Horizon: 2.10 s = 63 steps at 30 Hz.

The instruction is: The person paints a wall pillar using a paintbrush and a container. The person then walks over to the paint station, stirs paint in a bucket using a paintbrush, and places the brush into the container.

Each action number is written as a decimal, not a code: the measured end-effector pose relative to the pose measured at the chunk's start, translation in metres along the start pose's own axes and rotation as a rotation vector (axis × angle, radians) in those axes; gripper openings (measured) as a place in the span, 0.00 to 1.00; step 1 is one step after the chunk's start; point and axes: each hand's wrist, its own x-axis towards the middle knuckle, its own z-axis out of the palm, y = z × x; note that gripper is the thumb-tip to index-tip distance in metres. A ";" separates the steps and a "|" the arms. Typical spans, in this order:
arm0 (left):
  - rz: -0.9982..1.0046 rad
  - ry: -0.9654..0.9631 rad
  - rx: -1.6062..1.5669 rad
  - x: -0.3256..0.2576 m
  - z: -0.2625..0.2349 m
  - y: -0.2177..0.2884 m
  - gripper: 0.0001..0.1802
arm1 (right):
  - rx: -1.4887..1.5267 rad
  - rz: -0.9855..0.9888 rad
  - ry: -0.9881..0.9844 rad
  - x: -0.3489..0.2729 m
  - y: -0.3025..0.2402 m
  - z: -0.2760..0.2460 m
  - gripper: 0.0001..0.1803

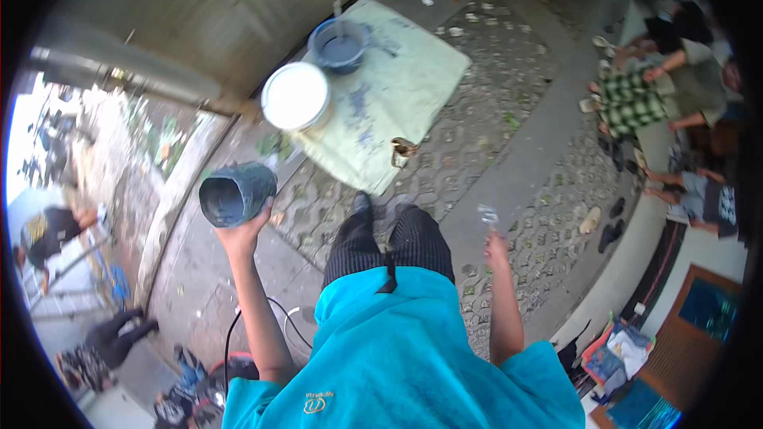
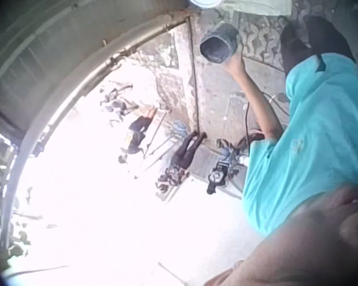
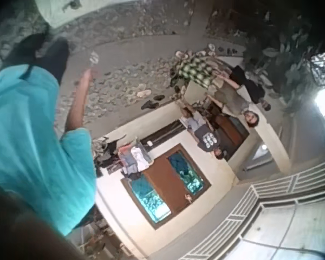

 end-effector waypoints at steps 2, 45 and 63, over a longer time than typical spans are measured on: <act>-0.064 0.057 0.012 -0.019 -0.043 -0.008 0.44 | -0.037 0.062 0.007 -0.002 0.021 -0.003 0.12; 0.036 -0.350 -0.200 -0.091 -0.031 -0.104 0.37 | 0.119 -0.229 -0.269 -0.212 0.113 0.202 0.15; 0.082 -0.470 -0.307 -0.034 0.124 -0.015 0.38 | 0.206 -0.600 -0.497 -0.162 -0.022 0.171 0.26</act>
